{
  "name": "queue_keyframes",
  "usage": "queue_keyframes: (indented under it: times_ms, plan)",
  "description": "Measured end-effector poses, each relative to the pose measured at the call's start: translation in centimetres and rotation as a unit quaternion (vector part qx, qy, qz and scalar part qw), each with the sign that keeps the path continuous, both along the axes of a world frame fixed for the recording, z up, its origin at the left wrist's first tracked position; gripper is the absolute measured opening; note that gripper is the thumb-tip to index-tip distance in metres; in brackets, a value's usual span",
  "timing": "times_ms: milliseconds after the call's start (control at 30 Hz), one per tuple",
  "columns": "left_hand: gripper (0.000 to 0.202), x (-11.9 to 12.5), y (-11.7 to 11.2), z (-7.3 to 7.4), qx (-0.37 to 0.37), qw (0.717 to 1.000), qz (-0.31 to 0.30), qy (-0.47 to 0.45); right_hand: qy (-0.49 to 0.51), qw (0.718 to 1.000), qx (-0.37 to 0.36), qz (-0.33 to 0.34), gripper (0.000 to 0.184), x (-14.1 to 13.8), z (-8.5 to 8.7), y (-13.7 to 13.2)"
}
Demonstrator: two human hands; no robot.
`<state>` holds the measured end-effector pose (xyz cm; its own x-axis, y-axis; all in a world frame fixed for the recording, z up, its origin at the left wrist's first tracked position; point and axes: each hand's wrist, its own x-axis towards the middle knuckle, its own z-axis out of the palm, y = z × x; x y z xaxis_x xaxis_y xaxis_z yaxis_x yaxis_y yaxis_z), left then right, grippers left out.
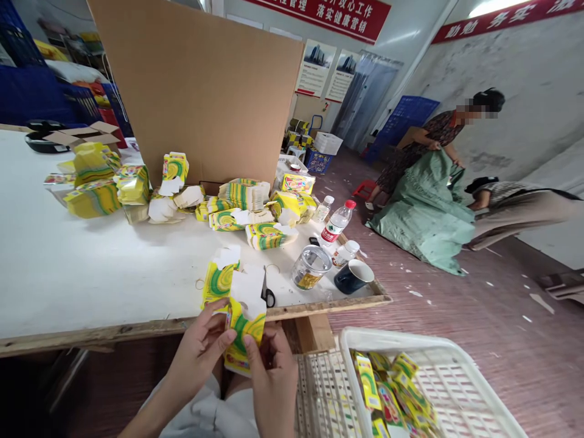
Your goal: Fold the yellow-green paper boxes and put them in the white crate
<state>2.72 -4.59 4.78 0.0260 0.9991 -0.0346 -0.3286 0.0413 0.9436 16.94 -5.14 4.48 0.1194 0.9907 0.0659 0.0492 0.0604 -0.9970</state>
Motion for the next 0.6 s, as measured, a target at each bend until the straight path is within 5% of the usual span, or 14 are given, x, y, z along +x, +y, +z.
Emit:
queue_keyframes:
  times_ms: [167,400,533,600]
  plan:
    - [0.065,-1.5,-0.3,0.8,0.016,0.997,-0.073,0.030,-0.001,0.998,0.052,0.041,0.048,1.6,0.7,0.1]
    - [0.043,-2.4,-0.7,1.2,-0.003,0.978,-0.199,-0.060,0.032,0.984,-0.017,0.172,0.025,3.3,2.5,0.2]
    - [0.037,-2.1,-0.8,0.8,0.003,0.967,-0.244,-0.067,-0.009,0.985,-0.023,0.168,0.021,3.7,3.0,0.3]
    - [0.051,-2.0,-0.9,0.7,-0.008,0.967,-0.243,-0.073,-0.041,0.989,-0.003,0.145,0.025,3.7,3.0,0.4]
